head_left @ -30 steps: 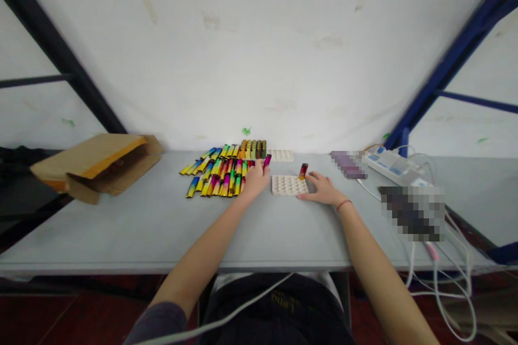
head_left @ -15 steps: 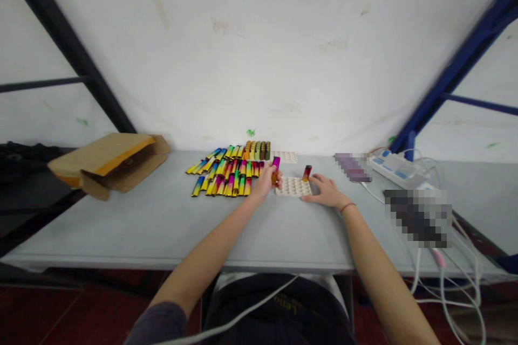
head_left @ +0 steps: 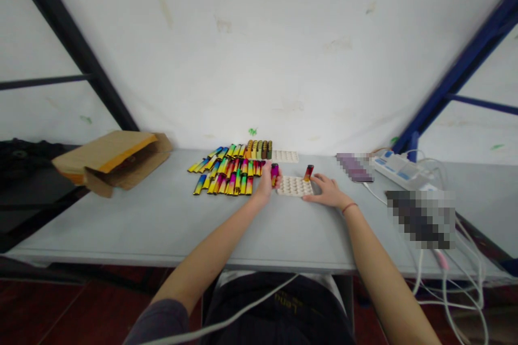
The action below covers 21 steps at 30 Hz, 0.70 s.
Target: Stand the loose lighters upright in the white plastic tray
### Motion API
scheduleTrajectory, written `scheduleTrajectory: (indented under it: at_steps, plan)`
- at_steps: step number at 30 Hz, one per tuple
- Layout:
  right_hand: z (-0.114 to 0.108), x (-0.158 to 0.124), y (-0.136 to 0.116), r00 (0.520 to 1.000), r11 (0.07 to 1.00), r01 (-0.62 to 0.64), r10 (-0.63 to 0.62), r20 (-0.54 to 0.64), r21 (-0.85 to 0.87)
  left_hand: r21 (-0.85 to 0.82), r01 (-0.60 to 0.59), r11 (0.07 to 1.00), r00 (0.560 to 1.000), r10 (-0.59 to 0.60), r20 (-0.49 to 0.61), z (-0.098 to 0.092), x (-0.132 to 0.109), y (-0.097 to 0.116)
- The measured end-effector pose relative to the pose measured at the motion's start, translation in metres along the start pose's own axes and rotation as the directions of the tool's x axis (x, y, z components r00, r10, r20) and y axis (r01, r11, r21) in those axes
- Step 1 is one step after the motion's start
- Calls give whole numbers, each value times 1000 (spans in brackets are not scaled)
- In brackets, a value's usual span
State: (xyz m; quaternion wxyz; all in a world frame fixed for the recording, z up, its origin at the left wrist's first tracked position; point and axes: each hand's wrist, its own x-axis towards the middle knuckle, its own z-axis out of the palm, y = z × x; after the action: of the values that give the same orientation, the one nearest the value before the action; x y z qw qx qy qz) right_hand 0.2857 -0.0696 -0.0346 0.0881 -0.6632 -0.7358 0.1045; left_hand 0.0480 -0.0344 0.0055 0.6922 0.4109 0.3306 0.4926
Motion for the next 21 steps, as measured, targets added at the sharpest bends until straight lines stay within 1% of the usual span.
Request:
scheduleTrajectory:
  at_steps: [3,10,15,21]
  plan:
    - [1,0,1,1000,1000,3,-3,-8,4,4,6,1000,999,-5,-53,-2,3,-2]
    - [1,1,2,1000,1000,9,-9,2,7,-13,24,1000,995,-25,-100,-5,5,-5]
    - [1,1,4,1000,1000,16,-16,-7,9,8,-17,1000,981,18,-195,-4,2,-4]
    - [2,2,4,1000,1000,13,-13,-2,-8,7,-27,1000,968,27,-251,-3,0,-4]
